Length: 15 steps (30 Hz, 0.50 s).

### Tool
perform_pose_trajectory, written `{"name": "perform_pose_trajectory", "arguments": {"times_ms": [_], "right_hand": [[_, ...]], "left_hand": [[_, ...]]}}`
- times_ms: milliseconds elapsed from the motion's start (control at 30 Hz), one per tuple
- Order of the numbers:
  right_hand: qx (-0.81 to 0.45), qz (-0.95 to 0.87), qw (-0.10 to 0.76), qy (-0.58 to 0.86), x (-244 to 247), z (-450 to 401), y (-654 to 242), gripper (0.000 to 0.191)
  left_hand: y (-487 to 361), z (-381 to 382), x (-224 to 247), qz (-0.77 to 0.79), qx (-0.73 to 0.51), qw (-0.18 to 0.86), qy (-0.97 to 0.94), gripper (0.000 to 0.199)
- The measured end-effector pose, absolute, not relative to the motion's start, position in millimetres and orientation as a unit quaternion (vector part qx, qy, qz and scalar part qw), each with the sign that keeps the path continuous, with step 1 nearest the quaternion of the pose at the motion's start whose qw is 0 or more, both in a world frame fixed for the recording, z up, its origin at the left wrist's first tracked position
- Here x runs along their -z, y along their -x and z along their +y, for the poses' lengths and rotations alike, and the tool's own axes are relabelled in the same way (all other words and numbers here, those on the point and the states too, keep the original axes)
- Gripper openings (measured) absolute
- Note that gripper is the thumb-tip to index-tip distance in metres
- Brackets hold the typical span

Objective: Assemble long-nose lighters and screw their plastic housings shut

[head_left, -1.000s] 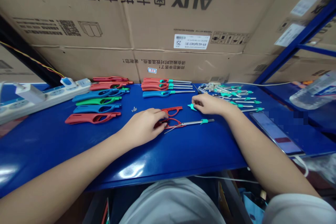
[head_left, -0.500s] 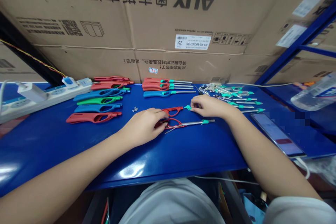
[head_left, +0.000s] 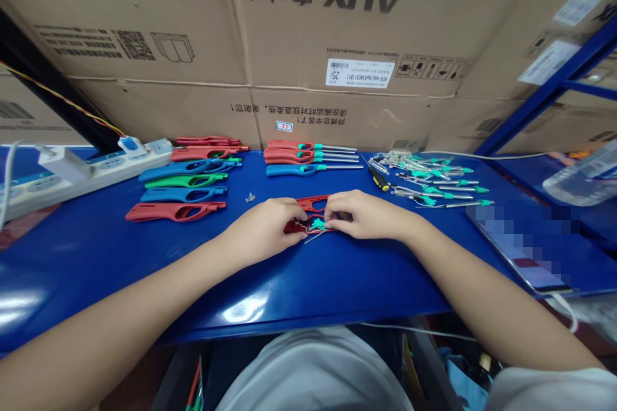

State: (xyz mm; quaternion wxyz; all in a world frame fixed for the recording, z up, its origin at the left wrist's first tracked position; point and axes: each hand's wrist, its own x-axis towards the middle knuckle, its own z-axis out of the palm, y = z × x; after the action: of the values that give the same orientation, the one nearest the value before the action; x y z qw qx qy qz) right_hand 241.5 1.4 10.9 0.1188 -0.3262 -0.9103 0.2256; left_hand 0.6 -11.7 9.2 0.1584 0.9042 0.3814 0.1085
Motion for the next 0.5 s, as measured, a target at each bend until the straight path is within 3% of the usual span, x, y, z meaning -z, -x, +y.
{"name": "perform_pose_trajectory", "arguments": {"times_ms": [267, 500], "right_hand": [[-0.230, -0.903, 0.162, 0.324, -2.9, 4.9, -238.9, 0.008], [-0.231, -0.914, 0.142, 0.303, -1.4, 4.4, -237.6, 0.008]], "left_hand": [[-0.4, -8.2, -5.8, 0.397, -0.119, 0.178, -0.893, 0.018], [-0.7, -7.4, -3.9, 0.407, -0.115, 0.184, -0.888, 0.018]]}}
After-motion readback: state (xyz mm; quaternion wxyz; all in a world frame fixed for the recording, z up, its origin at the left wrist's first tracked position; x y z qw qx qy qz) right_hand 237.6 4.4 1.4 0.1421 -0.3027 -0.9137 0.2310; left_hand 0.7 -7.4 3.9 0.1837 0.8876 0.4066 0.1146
